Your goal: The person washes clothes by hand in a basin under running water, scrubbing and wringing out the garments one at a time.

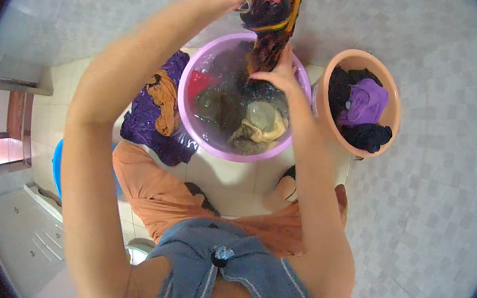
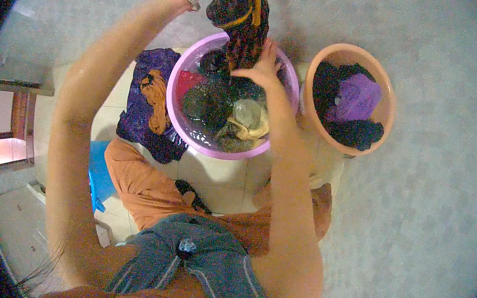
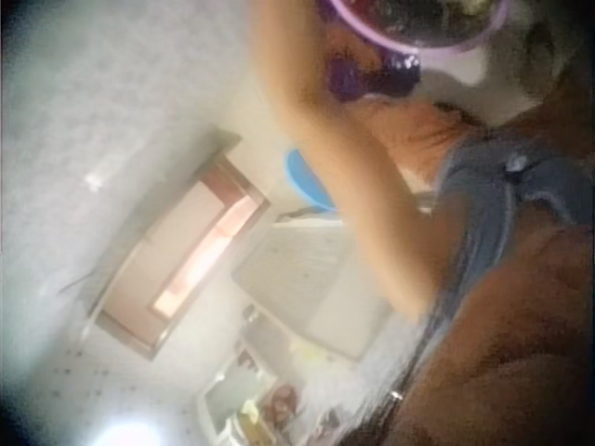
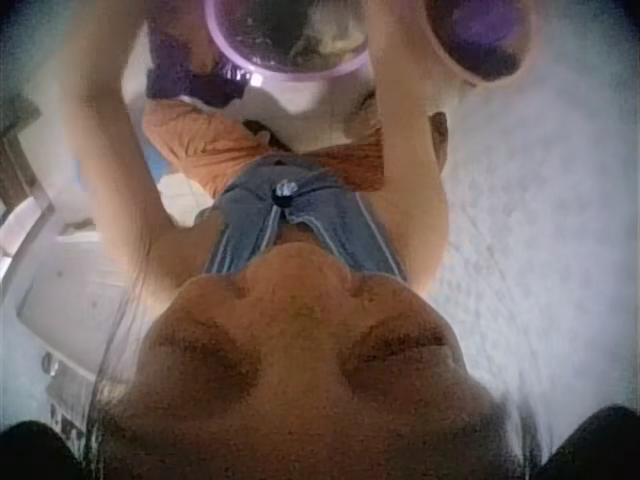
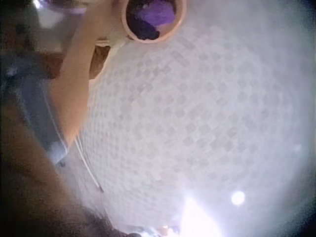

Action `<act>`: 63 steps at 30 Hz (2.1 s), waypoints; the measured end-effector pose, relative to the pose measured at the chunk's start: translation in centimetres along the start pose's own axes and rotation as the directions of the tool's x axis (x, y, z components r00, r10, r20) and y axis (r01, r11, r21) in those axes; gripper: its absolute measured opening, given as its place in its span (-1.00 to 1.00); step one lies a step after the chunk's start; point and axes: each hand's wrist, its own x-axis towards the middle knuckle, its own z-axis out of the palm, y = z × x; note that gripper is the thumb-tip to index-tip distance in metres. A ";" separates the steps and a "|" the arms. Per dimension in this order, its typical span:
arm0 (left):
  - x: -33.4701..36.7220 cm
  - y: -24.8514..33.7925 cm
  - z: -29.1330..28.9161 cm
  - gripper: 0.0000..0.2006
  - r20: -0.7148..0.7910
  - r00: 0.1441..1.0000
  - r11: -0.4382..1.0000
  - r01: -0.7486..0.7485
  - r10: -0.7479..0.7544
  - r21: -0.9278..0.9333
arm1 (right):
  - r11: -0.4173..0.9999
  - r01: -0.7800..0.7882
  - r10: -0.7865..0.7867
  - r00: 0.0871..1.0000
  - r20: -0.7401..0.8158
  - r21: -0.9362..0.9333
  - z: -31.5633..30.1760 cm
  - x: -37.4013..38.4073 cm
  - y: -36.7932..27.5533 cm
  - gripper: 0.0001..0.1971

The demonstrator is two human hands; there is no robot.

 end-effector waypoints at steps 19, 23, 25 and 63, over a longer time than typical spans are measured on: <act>-6.7 6.8 -11.6 -0.84 -0.432 0.855 0.958 -0.260 0.286 0.120 | 0.747 -0.320 0.245 0.948 0.205 0.582 -1.0 6.2 -2.4 -0.67; -4.5 7.8 -11.0 -0.81 -0.429 0.900 0.995 -0.095 0.076 -0.024 | 0.992 0.072 -0.102 0.939 0.329 0.103 -2.2 3.0 -7.9 -0.15; -2.8 8.5 -6.2 -0.79 -0.258 0.963 0.982 -0.118 0.077 -0.145 | 0.955 0.194 -0.220 0.971 0.098 0.223 0.6 1.8 -4.1 0.11; -4.0 -13.7 4.4 -0.30 0.274 0.954 -0.101 0.263 -0.118 -0.960 | 0.517 0.730 -0.558 0.684 0.470 -0.448 -10.3 4.2 -16.4 -0.68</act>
